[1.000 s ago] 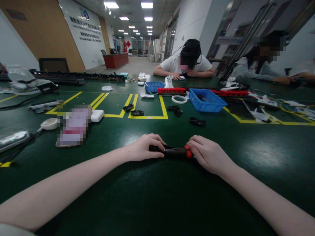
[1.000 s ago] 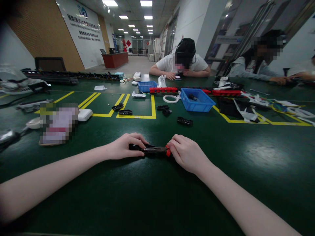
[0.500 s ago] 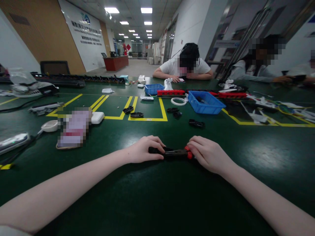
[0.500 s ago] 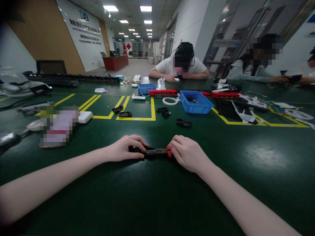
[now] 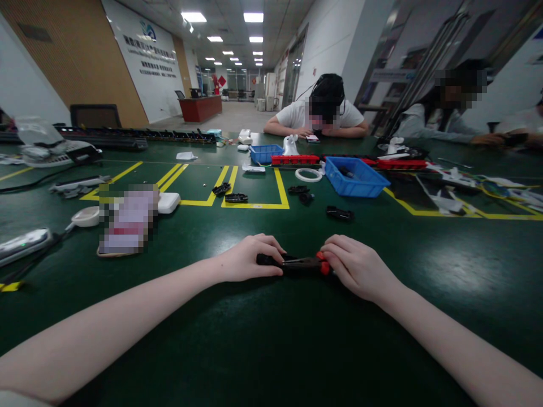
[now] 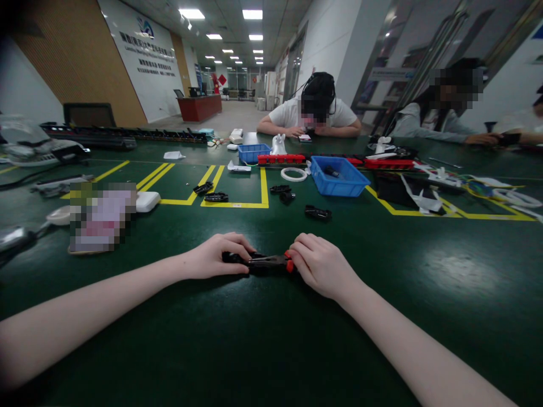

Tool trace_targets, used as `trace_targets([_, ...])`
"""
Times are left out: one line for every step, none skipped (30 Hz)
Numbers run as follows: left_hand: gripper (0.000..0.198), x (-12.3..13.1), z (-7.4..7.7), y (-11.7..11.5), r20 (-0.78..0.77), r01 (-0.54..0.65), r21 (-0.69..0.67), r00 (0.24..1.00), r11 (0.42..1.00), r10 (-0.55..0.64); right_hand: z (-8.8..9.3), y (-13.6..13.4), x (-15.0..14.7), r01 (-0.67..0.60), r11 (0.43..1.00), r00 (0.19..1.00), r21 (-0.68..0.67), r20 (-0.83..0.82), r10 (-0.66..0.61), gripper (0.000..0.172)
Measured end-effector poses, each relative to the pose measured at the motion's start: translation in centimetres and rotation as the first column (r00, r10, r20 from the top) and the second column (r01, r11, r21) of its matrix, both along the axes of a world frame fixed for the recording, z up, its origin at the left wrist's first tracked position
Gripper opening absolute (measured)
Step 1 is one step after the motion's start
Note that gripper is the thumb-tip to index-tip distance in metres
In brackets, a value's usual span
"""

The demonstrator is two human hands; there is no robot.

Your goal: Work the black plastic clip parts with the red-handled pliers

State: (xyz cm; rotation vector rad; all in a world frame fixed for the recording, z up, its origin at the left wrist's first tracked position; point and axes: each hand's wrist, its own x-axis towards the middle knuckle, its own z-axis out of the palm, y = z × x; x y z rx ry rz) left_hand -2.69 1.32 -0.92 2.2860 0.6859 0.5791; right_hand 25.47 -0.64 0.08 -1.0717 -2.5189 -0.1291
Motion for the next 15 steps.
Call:
trace_targets([0.015,0.01,0.02,-0.01,-0.001,0.000,0.002,1.000,1.000,0.000,-0.03,-0.02,-0.01,-0.001,1.000,1.000,-0.001,0.003,0.001,0.032])
trace_targets([0.015,0.01,0.02,-0.02,-0.003,0.000,0.004,1.000,1.000,0.000,-0.06,-0.03,-0.01,-0.001,1.000,1.000,-0.002,0.009,0.001,0.032])
trace_targets([0.015,0.02,0.01,-0.01,-0.003,0.000,0.006,1.000,1.000,0.000,-0.08,-0.03,0.02,-0.001,1.000,1.000,-0.003,0.016,0.001,0.033])
trace_targets([0.015,0.02,-0.01,0.01,0.000,0.001,0.008,1.000,1.000,-0.001,-0.09,-0.02,0.06,0.000,1.000,1.000,-0.004,0.024,0.000,0.033])
trace_targets([0.015,0.03,-0.04,0.03,0.005,0.003,0.009,1.000,1.000,-0.003,-0.09,0.01,0.11,0.001,1.000,1.000,-0.004,0.029,-0.001,0.033])
trace_targets([0.015,0.04,-0.07,0.06,0.010,0.005,0.009,1.000,1.000,-0.005,-0.08,0.04,0.16,0.003,1.000,1.000,-0.005,0.030,-0.003,0.033])
trace_targets([0.015,0.04,-0.11,0.08,0.014,0.008,0.007,1.000,1.000,-0.008,-0.06,0.07,0.21,0.004,1.000,1.000,-0.005,0.030,-0.003,0.033])
trace_targets([0.015,0.05,-0.13,0.10,0.019,0.011,0.008,1.000,1.000,-0.011,-0.04,0.11,0.25,0.003,1.000,1.000,-0.005,0.029,-0.003,0.033])
trace_targets([0.015,0.05,-0.15,0.12,0.021,0.013,0.010,1.000,1.000,-0.013,-0.01,0.14,0.28,0.001,1.000,1.000,-0.003,0.029,-0.001,0.033])
trace_targets([0.015,0.06,-0.16,0.13,0.021,0.014,0.014,1.000,1.000,-0.014,0.01,0.17,0.29,0.000,1.000,1.000,-0.002,0.030,0.000,0.033])
trace_targets([0.015,0.06,-0.17,0.13,0.019,0.014,0.017,1.000,1.000,-0.014,0.04,0.18,0.30,-0.002,1.000,0.999,-0.002,0.032,0.002,0.033])
trace_targets([0.015,0.06,-0.16,0.12,0.017,0.013,0.020,1.000,1.000,-0.014,0.06,0.18,0.29,-0.003,1.000,0.999,-0.003,0.034,0.003,0.033])
trace_targets([0.015,0.05,-0.16,0.11,0.015,0.012,0.023,1.000,1.000,-0.013,0.07,0.17,0.29,-0.003,1.000,0.999,-0.002,0.036,0.003,0.033])
trace_targets([0.015,0.04,-0.16,0.10,0.014,0.011,0.027,1.000,1.000,-0.012,0.08,0.16,0.29,-0.003,1.000,0.999,0.000,0.036,0.003,0.033])
trace_targets([0.015,0.03,-0.16,0.10,0.015,0.010,0.031,1.000,0.999,-0.011,0.09,0.15,0.30,-0.002,1.000,0.999,0.004,0.036,0.002,0.033])
